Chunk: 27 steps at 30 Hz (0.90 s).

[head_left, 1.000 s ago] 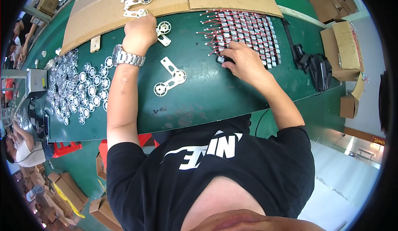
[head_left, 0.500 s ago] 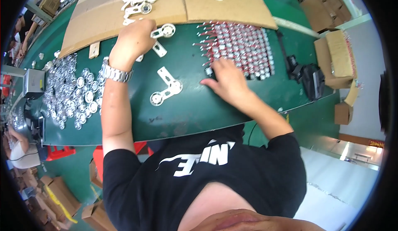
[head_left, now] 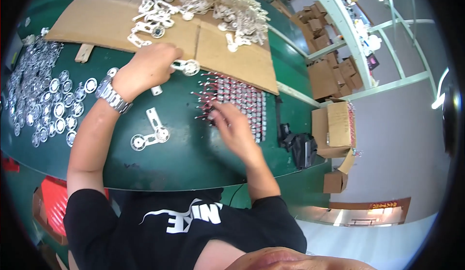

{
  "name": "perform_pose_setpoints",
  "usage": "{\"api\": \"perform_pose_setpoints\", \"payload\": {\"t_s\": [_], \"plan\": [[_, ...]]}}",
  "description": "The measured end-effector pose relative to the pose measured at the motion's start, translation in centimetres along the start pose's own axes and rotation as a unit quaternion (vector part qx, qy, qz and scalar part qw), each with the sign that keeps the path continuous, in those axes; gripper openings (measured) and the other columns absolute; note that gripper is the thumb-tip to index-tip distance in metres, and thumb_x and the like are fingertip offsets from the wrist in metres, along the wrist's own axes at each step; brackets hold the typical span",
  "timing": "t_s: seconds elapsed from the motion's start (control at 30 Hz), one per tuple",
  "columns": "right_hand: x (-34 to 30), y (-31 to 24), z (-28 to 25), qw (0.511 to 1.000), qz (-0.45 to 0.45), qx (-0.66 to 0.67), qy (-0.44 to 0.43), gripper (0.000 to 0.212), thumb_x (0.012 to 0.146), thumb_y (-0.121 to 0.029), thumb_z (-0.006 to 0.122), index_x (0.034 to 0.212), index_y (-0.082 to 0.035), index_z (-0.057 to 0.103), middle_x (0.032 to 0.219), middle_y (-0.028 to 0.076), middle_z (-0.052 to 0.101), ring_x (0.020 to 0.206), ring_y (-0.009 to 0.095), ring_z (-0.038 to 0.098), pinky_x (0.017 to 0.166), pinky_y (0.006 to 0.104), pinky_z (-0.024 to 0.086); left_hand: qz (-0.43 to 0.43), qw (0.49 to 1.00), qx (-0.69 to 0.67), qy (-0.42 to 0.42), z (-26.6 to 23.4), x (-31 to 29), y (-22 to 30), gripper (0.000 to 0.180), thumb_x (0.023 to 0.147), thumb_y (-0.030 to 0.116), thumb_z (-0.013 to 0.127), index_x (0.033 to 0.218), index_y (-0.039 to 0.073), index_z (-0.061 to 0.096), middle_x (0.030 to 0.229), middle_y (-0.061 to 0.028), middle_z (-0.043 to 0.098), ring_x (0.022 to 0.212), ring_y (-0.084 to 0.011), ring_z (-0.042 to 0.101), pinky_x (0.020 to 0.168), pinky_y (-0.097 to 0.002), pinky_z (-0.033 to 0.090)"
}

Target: The person assembles small electronic components by hand, inserting them into white plastic housings on a work table.

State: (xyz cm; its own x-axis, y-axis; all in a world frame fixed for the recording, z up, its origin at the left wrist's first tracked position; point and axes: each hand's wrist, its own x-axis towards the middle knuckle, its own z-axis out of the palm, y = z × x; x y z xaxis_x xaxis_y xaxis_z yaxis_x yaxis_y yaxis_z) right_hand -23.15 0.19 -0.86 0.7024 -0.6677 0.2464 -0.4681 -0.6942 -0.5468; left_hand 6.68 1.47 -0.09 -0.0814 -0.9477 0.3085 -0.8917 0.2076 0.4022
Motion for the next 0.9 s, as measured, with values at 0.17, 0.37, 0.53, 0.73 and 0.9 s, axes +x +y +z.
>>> {"api": "perform_pose_setpoints", "payload": {"t_s": [0.17, 0.37, 0.53, 0.73, 0.9], "plan": [[3.9, -0.2, -1.6, 0.995, -0.016, 0.037, 0.09, 0.022, 0.096, -0.005, 0.071, 0.117, 0.0, 0.066, 0.094, 0.013, 0.068, 0.074, 0.021, 0.065, 0.064, 0.0337, 0.053, 0.036, 0.997, -0.032, 0.053, -0.1, 1.0, 0.9, 0.029, 0.087, 0.007, 0.073, 0.115, 0.007, 0.07, 0.106, -0.014, 0.07, 0.103, -0.0371, 0.067, 0.086, -0.0481, 0.054], [6.9, -1.8, -2.9, 0.992, -0.043, -0.008, 0.117, 0.015, 0.098, -0.007, 0.069, 0.111, -0.001, 0.069, 0.088, 0.013, 0.063, 0.068, 0.025, 0.06, 0.064, 0.0365, 0.05, 0.072, 0.99, -0.039, 0.119, -1.1, 1.1, 1.0, 0.029, 0.088, 0.006, 0.07, 0.117, 0.008, 0.07, 0.105, -0.0105, 0.068, 0.101, -0.035, 0.066, 0.084, -0.0466, 0.053], [7.3, -2.1, -3.1, 0.987, -0.05, -0.021, 0.148, 0.015, 0.097, -0.007, 0.069, 0.111, -0.001, 0.069, 0.086, 0.013, 0.062, 0.073, 0.028, 0.059, 0.068, 0.0394, 0.048, 0.068, 0.99, -0.027, 0.118, -1.4, 1.0, 0.9, 0.03, 0.087, 0.005, 0.071, 0.117, 0.009, 0.071, 0.103, -0.0084, 0.065, 0.101, -0.0324, 0.065, 0.084, -0.0447, 0.054], [7.4, -1.6, -2.8, 0.989, -0.057, -0.032, 0.13, 0.014, 0.097, -0.008, 0.069, 0.109, 0.0, 0.069, 0.085, 0.014, 0.062, 0.079, 0.033, 0.06, 0.073, 0.043, 0.048, 0.093, 0.985, -0.009, 0.142, -1.2, 1.1, 1.0, 0.029, 0.087, 0.004, 0.071, 0.115, 0.009, 0.072, 0.102, -0.0082, 0.065, 0.1, -0.0317, 0.065, 0.085, -0.0444, 0.053], [7.5, -1.0, -2.4, 0.984, -0.019, 0.01, 0.175, 0.014, 0.099, -0.009, 0.067, 0.108, 0.002, 0.068, 0.094, 0.017, 0.07, 0.083, 0.034, 0.067, 0.077, 0.0417, 0.053, 0.1, 0.986, 0.005, 0.136, -0.7, 1.1, 1.8, 0.028, 0.087, 0.005, 0.071, 0.114, 0.009, 0.072, 0.1, -0.0077, 0.065, 0.098, -0.0306, 0.066, 0.083, -0.0437, 0.053]]}}
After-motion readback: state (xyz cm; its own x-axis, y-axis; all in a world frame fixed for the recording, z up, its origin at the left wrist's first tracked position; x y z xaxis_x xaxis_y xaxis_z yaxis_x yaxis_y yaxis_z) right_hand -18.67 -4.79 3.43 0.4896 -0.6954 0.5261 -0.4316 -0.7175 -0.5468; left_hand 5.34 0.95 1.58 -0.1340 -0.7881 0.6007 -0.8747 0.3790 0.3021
